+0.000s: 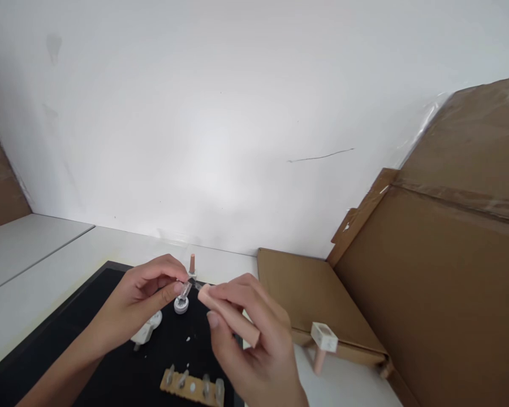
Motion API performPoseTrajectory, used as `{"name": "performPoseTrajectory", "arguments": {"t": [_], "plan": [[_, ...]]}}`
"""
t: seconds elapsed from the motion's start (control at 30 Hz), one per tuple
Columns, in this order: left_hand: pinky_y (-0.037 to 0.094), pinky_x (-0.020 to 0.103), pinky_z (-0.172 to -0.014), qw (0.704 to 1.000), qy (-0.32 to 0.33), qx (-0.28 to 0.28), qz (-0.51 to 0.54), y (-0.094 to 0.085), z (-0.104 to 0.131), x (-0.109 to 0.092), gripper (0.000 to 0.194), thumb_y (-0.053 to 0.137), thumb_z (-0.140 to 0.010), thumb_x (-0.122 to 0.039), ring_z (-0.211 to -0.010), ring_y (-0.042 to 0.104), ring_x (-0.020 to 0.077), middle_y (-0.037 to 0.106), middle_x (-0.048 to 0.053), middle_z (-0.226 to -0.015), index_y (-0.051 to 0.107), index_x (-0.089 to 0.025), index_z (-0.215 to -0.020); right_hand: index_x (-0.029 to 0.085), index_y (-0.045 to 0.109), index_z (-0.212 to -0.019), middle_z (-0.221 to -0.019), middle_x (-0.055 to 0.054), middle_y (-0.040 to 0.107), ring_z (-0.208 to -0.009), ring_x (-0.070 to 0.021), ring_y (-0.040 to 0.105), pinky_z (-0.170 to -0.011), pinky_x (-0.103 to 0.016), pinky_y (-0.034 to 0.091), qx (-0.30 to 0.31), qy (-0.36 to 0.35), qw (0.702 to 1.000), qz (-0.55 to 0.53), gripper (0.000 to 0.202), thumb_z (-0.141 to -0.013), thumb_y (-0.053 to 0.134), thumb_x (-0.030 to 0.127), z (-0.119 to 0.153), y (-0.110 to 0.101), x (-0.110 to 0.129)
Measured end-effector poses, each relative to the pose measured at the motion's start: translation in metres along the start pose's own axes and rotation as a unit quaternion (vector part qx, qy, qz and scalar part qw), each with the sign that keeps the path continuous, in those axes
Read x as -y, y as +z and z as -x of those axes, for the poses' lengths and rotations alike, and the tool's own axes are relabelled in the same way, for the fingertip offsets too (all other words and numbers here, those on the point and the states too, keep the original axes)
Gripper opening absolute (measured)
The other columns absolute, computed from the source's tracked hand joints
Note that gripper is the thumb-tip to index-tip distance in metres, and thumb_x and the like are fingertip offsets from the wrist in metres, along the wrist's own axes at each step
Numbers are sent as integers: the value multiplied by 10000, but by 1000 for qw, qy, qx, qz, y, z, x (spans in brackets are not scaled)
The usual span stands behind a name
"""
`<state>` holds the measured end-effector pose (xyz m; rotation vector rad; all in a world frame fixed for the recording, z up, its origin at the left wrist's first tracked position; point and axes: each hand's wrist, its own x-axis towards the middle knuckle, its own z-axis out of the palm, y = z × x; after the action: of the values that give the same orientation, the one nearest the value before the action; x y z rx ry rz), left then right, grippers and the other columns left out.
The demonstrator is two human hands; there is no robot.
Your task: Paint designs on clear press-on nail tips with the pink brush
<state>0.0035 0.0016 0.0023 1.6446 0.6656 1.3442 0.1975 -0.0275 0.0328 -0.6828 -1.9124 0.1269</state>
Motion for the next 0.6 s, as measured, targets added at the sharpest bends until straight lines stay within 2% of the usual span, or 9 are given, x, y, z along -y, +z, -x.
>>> {"name": "performPoseTrajectory", "arguments": {"t": [0.3, 0.5, 0.6], "plan": [[432, 217, -644, 1000, 15, -22, -9, 2, -5, -1, 112, 581, -883, -151, -722, 532, 116, 581, -2, -812, 666, -216, -851, 212, 605, -973, -702, -6, 627, -569, -112, 557, -484, -217, 447, 50, -10, 999, -6, 233, -826, 526, 49, -5, 3, 7], [437, 233, -639, 999, 10, -19, -31, 1, -1, -3, 101, 579, -881, -160, -713, 542, 126, 588, 12, -808, 660, -196, -833, 217, 607, -994, -706, -17, 633, -597, -142, 564, -502, -253, 451, 0, 2, 1000, 4, 244, -828, 540, 51, 0, 1, 7], [438, 242, -644, 999, 19, -13, -44, 2, -1, -4, 92, 581, -882, -174, -709, 550, 130, 589, 15, -812, 657, -197, -835, 220, 611, -1008, -728, -27, 639, -615, -151, 581, -509, -260, 462, -2, -2, 1000, 17, 250, -830, 547, 57, -2, 2, 7]]}}
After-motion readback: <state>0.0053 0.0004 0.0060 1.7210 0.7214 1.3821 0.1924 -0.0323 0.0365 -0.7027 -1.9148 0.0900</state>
